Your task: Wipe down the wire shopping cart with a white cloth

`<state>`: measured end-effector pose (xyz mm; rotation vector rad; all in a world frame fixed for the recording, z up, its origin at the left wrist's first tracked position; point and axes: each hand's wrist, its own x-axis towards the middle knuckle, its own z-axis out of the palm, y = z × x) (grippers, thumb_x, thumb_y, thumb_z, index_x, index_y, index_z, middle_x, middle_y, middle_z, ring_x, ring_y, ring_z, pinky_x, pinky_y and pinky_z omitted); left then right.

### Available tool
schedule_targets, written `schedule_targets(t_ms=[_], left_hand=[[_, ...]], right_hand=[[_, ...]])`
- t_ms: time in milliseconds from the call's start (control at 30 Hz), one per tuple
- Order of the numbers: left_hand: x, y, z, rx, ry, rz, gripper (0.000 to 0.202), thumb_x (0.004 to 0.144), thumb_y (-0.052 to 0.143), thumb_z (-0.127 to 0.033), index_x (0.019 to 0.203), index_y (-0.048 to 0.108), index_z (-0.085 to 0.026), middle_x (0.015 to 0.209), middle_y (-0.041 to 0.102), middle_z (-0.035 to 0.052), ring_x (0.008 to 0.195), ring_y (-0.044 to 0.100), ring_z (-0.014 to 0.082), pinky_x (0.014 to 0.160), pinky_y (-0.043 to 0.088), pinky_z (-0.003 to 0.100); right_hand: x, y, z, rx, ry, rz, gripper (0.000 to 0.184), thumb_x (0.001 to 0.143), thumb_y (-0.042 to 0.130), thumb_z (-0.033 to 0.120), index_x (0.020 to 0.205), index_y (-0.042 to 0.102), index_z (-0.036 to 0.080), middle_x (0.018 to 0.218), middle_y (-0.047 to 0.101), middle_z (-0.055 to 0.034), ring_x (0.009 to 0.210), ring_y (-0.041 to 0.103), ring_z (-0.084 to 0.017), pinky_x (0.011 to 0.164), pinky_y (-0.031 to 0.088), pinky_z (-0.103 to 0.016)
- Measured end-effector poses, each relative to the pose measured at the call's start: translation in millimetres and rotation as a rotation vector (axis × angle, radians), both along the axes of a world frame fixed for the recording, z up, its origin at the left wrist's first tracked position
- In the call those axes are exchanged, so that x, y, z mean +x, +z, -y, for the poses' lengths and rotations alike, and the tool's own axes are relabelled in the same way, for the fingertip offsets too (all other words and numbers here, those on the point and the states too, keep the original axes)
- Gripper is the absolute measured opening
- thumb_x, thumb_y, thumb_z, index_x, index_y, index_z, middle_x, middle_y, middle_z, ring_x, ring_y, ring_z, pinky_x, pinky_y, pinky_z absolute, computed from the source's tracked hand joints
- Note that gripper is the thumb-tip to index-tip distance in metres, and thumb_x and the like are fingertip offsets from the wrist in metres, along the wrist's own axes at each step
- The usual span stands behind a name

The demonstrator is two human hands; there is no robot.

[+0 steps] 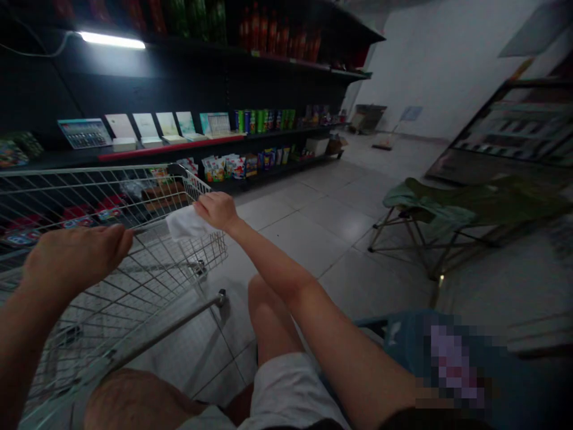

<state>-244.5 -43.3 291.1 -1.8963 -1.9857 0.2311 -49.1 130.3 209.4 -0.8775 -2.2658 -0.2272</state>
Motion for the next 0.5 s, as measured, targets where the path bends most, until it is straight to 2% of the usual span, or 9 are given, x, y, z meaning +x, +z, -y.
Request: schedule_targets(t_ms=[67, 133, 233, 300, 400, 500], left_hand=[[10.5, 1.3, -1.7, -0.025, 0.006, -0.112, 0.051, 0.097, 0.025, -0.044, 0.090, 0.066, -0.016, 0.088, 0.074, 0.0142, 0.082, 0.071, 0.0391, 0.066, 0.053, 0.050], [13.1, 0.5, 1.3, -0.014, -0.032, -0.155, 0.054, 0.098, 0.019, -0.044, 0.094, 0.066, -0.017, 0.093, 0.075, 0.0140, 0.085, 0.071, 0.0381, 0.065, 0.052, 0.047], [10.1, -1.2, 7.1, 0.024, -0.077, -0.168, 0.056, 0.099, 0.015, -0.043, 0.103, 0.065, -0.017, 0.096, 0.075, 0.0148, 0.086, 0.071, 0.0377, 0.066, 0.051, 0.044], [10.0, -1.0, 8.6, 0.026, -0.072, -0.165, 0.056, 0.099, 0.016, -0.043, 0.104, 0.065, -0.016, 0.096, 0.075, 0.0159, 0.086, 0.071, 0.0365, 0.066, 0.050, 0.042], [11.8, 1.5, 9.3, -0.010, -0.063, -0.122, 0.056, 0.099, 0.017, -0.044, 0.097, 0.066, -0.017, 0.094, 0.075, 0.0155, 0.086, 0.071, 0.0338, 0.065, 0.047, 0.038], [1.7, 5.9, 18.0, -0.032, -0.070, -0.051, 0.057, 0.098, 0.018, -0.049, 0.105, 0.067, -0.021, 0.102, 0.074, 0.0120, 0.088, 0.070, 0.0309, 0.064, 0.044, 0.035]], right_hand=[[4.9, -3.1, -1.5, 0.010, -0.023, -0.041, 0.048, 0.102, 0.034, 0.045, 0.084, 0.067, 0.015, 0.085, 0.068, -0.0081, 0.081, 0.058, -0.016, 0.076, 0.036, -0.030], [-8.9, -6.0, 12.5, 0.058, 0.018, -0.080, 0.050, 0.101, 0.034, 0.051, 0.086, 0.067, 0.017, 0.085, 0.066, -0.0074, 0.083, 0.056, -0.016, 0.076, 0.034, -0.031], [-38.3, -5.6, 41.2, 0.159, 0.165, -0.084, 0.050, 0.096, 0.037, 0.062, 0.108, 0.067, 0.024, 0.092, 0.065, -0.0056, 0.088, 0.055, -0.017, 0.076, 0.032, -0.031], [-46.1, -1.3, 49.7, 0.187, 0.243, -0.041, 0.050, 0.094, 0.036, 0.064, 0.118, 0.064, 0.029, 0.093, 0.066, -0.0042, 0.086, 0.055, -0.017, 0.075, 0.032, -0.031], [-33.2, 6.0, 40.2, 0.196, 0.304, 0.073, 0.051, 0.094, 0.036, 0.063, 0.107, 0.068, 0.026, 0.087, 0.067, -0.0039, 0.083, 0.057, -0.016, 0.075, 0.033, -0.031], [-5.9, 6.9, 18.5, 0.184, 0.274, 0.114, 0.051, 0.094, 0.040, 0.062, 0.095, 0.070, 0.021, 0.084, 0.069, -0.0053, 0.080, 0.059, -0.016, 0.076, 0.036, -0.031]])
